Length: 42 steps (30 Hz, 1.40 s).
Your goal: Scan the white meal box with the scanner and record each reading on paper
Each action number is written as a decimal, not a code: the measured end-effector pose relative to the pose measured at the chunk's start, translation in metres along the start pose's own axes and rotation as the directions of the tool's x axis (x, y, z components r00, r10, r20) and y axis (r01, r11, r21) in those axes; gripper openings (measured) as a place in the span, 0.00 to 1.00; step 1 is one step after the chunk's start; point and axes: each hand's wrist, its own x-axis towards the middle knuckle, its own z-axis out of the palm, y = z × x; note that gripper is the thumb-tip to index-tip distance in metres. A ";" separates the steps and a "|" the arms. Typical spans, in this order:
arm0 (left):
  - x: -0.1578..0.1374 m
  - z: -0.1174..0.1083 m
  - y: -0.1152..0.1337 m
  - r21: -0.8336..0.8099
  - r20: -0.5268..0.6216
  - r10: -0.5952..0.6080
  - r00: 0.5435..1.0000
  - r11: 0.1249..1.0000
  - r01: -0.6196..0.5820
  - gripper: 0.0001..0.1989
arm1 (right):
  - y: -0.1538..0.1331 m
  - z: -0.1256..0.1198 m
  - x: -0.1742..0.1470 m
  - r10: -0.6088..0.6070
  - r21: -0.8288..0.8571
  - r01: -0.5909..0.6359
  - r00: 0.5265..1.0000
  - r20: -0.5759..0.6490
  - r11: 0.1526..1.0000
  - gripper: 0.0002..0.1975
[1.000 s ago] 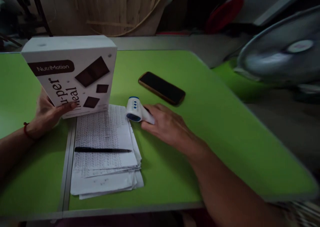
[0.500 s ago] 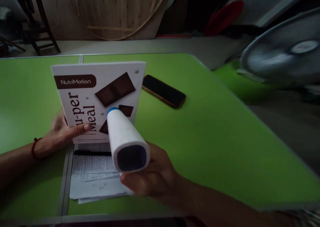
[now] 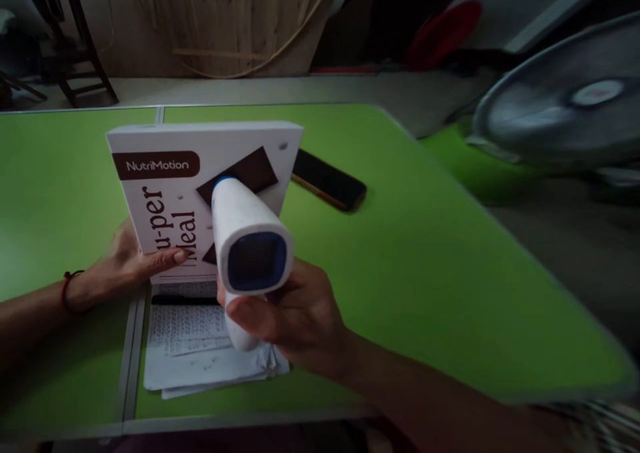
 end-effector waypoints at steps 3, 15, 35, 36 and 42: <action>0.002 -0.002 -0.003 -0.037 0.014 -0.030 0.999 0.999 0.030 0.40 | 0.005 0.000 0.003 -0.027 0.030 0.026 1.000 0.013 0.999 0.12; 0.011 -0.006 0.002 -0.047 0.069 -0.007 0.998 0.999 0.010 0.33 | 0.001 -0.002 0.017 0.019 0.005 -0.019 1.000 0.022 1.000 0.20; 0.015 -0.009 0.004 0.031 0.097 0.026 0.995 0.999 -0.029 0.30 | -0.002 0.015 0.023 -0.032 0.009 0.034 0.988 -0.150 0.999 0.23; 0.015 -0.009 0.004 0.030 0.093 0.029 0.995 0.999 -0.032 0.30 | -0.002 0.015 0.023 -0.033 0.000 0.033 0.988 -0.149 0.999 0.23; 0.015 -0.006 0.006 0.014 0.099 0.044 0.994 0.999 -0.046 0.27 | -0.004 0.016 0.023 -0.029 -0.029 0.025 0.988 -0.151 0.999 0.21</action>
